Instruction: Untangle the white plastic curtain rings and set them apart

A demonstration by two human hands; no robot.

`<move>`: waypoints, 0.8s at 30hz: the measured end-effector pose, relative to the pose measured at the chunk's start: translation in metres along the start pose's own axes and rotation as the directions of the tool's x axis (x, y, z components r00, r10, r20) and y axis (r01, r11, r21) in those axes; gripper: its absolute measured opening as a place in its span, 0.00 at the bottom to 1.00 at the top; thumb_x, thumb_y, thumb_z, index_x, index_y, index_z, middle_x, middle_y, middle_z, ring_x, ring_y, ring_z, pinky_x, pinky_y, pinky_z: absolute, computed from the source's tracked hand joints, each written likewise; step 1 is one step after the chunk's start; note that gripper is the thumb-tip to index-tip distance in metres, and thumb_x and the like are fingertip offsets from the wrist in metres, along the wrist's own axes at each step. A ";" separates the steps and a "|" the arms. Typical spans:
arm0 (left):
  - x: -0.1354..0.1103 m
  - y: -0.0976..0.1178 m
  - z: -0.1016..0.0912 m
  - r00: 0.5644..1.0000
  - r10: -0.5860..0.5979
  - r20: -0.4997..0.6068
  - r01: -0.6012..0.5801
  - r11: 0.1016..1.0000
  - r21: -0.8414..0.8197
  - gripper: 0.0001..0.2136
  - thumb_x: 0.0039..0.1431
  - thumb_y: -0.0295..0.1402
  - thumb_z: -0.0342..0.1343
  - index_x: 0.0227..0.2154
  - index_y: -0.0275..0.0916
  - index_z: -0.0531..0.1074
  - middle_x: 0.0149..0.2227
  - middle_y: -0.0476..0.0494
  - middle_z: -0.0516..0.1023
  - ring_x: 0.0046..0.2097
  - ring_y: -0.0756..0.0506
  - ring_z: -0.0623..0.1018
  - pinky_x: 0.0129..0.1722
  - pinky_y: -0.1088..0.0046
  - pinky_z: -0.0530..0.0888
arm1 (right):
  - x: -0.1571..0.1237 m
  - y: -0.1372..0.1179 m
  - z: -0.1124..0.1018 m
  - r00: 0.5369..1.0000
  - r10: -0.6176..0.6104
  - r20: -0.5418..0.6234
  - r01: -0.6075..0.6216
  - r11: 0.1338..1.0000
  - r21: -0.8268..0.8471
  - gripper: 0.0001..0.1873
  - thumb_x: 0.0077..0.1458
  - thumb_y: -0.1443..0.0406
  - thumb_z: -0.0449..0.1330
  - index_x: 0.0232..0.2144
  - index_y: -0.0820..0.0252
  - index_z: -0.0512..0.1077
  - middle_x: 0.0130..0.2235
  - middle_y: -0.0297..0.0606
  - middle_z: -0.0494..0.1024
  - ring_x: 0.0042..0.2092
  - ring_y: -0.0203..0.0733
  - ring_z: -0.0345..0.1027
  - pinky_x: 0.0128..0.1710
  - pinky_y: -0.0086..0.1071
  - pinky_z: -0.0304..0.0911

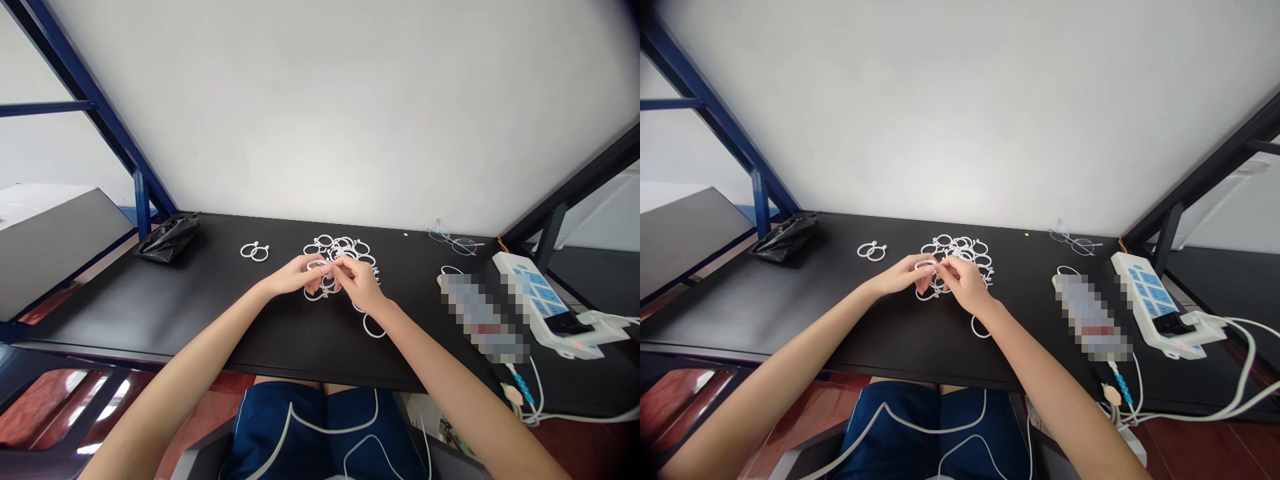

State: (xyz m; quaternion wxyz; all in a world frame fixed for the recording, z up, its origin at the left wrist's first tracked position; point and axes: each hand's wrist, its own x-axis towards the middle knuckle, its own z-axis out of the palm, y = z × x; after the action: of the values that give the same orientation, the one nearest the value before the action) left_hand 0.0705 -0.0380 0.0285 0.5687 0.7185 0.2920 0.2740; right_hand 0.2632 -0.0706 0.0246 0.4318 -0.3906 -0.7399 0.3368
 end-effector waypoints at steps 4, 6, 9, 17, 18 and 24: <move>0.000 0.000 0.000 1.000 0.015 -0.013 -0.015 1.000 0.026 0.18 0.62 0.48 0.52 0.32 0.35 0.67 0.20 0.51 0.70 0.23 0.51 0.72 0.26 0.76 0.72 | 0.000 0.000 0.000 1.000 0.010 0.007 -0.010 1.000 -0.005 0.14 0.63 0.55 0.54 0.30 0.57 0.68 0.29 0.33 0.75 0.23 0.35 0.69 0.25 0.30 0.65; 0.000 0.000 0.000 0.999 0.031 -0.024 -0.029 0.998 0.060 0.17 0.63 0.47 0.52 0.30 0.35 0.67 0.19 0.52 0.70 0.23 0.52 0.71 0.27 0.76 0.71 | 0.000 0.000 0.000 1.000 0.017 0.011 -0.017 1.000 -0.014 0.14 0.63 0.56 0.54 0.30 0.57 0.68 0.28 0.33 0.75 0.23 0.35 0.70 0.25 0.30 0.65; 0.000 -0.001 0.000 0.997 0.052 -0.051 -0.045 0.991 0.122 0.18 0.64 0.47 0.50 0.28 0.36 0.66 0.17 0.52 0.70 0.22 0.52 0.71 0.28 0.76 0.69 | -0.001 0.000 0.000 1.000 0.011 0.028 -0.010 1.000 -0.029 0.14 0.64 0.55 0.53 0.31 0.57 0.68 0.29 0.34 0.76 0.24 0.35 0.70 0.25 0.30 0.65; 0.001 -0.004 -0.001 0.994 0.084 -0.069 -0.074 0.987 0.141 0.19 0.64 0.46 0.50 0.24 0.37 0.63 0.16 0.54 0.67 0.22 0.52 0.71 0.28 0.75 0.69 | -0.001 -0.003 0.001 0.996 -0.023 0.083 0.031 0.995 -0.097 0.21 0.68 0.54 0.44 0.26 0.56 0.61 0.25 0.32 0.72 0.24 0.35 0.68 0.28 0.31 0.64; 0.001 -0.005 -0.001 0.994 0.083 -0.068 -0.074 0.988 0.134 0.19 0.64 0.47 0.49 0.24 0.37 0.63 0.16 0.54 0.66 0.22 0.52 0.71 0.28 0.76 0.69 | -0.001 -0.004 0.001 0.996 -0.027 0.088 0.036 0.994 -0.101 0.21 0.68 0.54 0.44 0.25 0.56 0.60 0.24 0.31 0.72 0.23 0.35 0.68 0.28 0.31 0.64; 0.001 -0.006 0.000 0.993 0.080 -0.083 -0.069 0.989 0.130 0.21 0.64 0.49 0.48 0.23 0.37 0.60 0.15 0.55 0.64 0.21 0.52 0.71 0.27 0.76 0.69 | -0.002 -0.004 0.001 0.997 -0.027 0.076 0.039 0.987 -0.159 0.20 0.68 0.53 0.43 0.25 0.54 0.56 0.17 0.27 0.63 0.20 0.35 0.60 0.26 0.32 0.59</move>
State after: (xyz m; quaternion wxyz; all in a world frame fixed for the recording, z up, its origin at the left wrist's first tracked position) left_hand 0.0707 -0.0366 0.0226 0.4979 0.7509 0.3063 0.3073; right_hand 0.2618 -0.0749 0.0268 0.3769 -0.3991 -0.7864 0.2834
